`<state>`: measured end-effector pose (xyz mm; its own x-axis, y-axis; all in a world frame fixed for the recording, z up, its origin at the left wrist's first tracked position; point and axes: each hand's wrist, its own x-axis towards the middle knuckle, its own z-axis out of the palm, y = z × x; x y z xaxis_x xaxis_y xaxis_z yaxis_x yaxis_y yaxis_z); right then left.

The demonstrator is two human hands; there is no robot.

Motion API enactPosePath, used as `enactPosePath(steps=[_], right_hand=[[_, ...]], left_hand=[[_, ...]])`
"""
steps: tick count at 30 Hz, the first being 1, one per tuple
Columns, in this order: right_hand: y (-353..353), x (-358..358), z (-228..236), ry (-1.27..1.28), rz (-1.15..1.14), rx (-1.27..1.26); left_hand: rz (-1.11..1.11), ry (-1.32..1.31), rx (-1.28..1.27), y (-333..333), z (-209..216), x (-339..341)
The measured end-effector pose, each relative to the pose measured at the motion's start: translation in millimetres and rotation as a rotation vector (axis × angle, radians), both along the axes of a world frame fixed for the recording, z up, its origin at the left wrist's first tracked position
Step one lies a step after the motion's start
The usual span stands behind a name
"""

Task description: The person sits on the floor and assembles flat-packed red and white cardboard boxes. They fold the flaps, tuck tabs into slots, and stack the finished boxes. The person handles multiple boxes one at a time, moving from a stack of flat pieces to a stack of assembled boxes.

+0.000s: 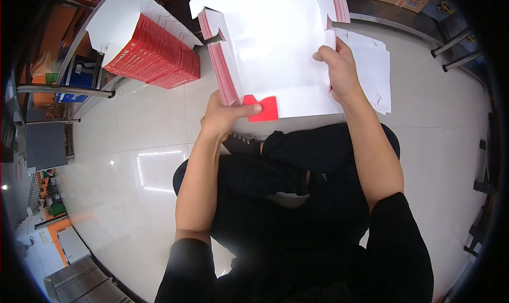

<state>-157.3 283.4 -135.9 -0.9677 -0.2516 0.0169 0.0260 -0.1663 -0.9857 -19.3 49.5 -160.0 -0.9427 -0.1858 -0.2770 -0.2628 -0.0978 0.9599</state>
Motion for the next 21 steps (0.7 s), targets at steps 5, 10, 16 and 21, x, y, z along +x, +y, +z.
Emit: enactPosePath(steps=[5,10,16,21], right_hand=[[4,-6,0,0.022,0.084,0.037],[1,5,3,0.133,0.279,0.207],[0,7,3,0.207,0.348,0.524],[2,-5,-6,0.209,0.216,0.575]], left_hand=[[-0.152,0.142,0.469,-21,6,4],[0.164,0.054,0.469,-16,12,1],[0.586,-0.017,0.208,-1,5,-6],[0.748,0.096,0.155,-17,5,-7]])
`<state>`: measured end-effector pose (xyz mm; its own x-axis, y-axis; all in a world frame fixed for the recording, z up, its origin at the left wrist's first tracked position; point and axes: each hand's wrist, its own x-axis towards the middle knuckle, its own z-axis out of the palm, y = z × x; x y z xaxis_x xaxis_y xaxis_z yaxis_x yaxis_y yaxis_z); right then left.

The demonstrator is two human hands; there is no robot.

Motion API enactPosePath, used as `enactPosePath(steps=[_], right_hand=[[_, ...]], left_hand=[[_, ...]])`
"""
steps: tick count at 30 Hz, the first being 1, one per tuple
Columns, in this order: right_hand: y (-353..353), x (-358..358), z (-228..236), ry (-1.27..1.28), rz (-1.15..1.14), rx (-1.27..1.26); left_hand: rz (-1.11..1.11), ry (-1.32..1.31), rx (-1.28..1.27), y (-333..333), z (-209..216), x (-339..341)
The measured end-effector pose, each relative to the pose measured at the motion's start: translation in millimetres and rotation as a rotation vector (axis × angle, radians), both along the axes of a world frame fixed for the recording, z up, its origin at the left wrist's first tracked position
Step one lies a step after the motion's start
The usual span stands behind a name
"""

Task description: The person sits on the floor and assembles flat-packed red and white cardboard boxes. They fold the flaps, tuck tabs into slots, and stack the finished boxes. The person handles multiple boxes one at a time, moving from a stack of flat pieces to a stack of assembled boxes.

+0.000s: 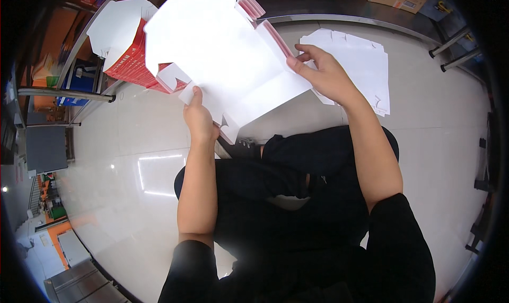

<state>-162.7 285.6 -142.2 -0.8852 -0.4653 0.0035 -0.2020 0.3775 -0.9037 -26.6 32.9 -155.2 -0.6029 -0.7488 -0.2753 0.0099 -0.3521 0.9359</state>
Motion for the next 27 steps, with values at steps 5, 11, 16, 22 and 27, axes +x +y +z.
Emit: enactPosePath(steps=[5,11,16,22,27], right_hand=[[6,-3,-5,0.063,-0.039,-0.031],[-4,2,-5,-0.185,0.032,-0.396],[-16,10,-5,-0.272,-0.039,-0.655],[-14,6,-7,-0.217,-0.086,-0.490],[-8,10,-7,0.000,-0.081,-0.357]], left_hand=[[0.030,0.049,0.021,0,2,2],[-0.096,0.134,0.139,-7,18,8],[-0.132,0.138,0.168,-5,22,11],[-0.188,0.136,0.181,-4,22,12],[-0.164,0.148,0.192,4,28,12]])
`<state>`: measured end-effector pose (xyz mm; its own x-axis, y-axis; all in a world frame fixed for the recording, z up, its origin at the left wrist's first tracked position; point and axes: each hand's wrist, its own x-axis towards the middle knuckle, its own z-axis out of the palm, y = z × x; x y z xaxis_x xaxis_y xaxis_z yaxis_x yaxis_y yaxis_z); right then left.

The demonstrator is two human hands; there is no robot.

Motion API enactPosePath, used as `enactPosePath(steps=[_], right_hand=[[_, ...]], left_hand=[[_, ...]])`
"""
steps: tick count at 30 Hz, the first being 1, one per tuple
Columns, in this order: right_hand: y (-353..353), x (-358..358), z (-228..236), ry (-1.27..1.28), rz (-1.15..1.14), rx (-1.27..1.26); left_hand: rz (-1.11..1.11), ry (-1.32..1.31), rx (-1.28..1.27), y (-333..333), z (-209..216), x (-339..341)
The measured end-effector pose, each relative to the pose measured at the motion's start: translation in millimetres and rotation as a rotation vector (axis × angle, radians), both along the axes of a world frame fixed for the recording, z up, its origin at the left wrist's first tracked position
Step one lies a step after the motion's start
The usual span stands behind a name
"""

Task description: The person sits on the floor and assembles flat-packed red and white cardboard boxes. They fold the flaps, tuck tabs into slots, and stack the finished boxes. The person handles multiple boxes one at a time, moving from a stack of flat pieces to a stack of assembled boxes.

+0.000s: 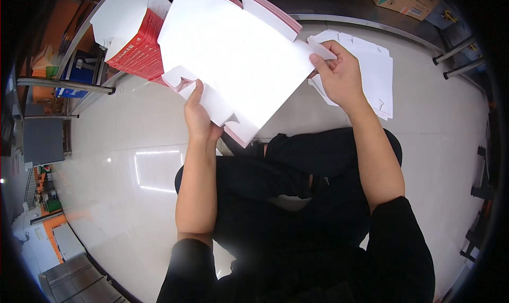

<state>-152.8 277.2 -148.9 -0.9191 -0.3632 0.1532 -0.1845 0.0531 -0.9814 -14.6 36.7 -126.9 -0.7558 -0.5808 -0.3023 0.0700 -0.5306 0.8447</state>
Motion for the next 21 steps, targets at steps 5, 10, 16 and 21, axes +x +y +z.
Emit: enactPosePath(steps=[5,10,16,21], right_hand=[[4,-1,4,0.270,0.099,0.048],[8,4,13,0.574,0.244,0.162],[4,9,15,0.248,0.295,0.123],[3,0,3,-0.218,0.241,0.038]], left_hand=[[-0.034,0.020,0.018,6,4,2],[0.011,-0.026,-0.076,2,-2,4],[0.059,0.033,-0.101,-6,1,4],[0.022,0.125,-0.069,-1,-3,4]])
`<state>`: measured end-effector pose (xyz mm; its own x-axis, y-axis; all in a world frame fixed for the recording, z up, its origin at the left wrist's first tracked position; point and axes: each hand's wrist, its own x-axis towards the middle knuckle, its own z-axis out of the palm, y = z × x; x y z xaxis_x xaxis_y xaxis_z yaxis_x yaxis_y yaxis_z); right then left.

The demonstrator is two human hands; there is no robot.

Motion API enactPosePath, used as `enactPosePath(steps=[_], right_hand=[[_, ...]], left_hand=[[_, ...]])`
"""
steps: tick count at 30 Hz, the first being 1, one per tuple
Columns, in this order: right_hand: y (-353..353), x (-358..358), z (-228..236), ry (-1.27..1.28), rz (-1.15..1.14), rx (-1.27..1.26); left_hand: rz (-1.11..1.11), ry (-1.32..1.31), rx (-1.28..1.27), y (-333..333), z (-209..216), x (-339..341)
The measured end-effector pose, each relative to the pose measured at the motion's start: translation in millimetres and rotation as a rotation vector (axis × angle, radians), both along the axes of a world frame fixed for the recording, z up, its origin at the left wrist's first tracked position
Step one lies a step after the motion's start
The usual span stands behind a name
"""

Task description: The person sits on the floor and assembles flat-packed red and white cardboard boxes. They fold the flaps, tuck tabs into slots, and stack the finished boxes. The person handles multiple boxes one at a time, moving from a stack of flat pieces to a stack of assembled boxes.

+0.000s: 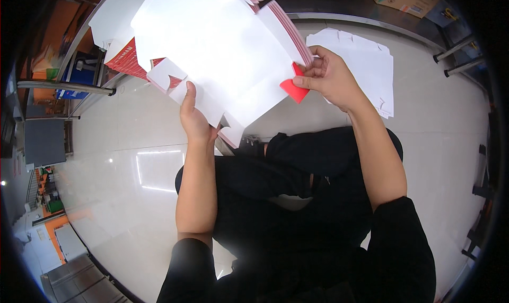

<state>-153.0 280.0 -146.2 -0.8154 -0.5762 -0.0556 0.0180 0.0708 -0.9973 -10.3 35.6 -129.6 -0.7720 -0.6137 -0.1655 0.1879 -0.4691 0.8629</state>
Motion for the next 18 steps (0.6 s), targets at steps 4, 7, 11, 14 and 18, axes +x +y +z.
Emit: enactPosePath(steps=[4,7,11,14,18], right_hand=[[2,1,-2,-0.126,0.040,0.050],[1,6,2,-0.125,-0.003,0.158],[-2,0,6,-0.152,0.078,0.229],[1,-3,3,-0.044,-0.010,0.225],[0,-4,0,0.500,-0.458,0.183]], left_hand=[[-0.047,-0.022,-0.116,-1,-5,-2],[-0.054,-0.015,-0.144,-3,-7,-5],[-0.086,-0.080,-0.122,-5,-7,-5],[-0.123,-0.134,-0.134,-8,-13,-7],[-0.203,-0.199,-0.142,-3,-36,-19]])
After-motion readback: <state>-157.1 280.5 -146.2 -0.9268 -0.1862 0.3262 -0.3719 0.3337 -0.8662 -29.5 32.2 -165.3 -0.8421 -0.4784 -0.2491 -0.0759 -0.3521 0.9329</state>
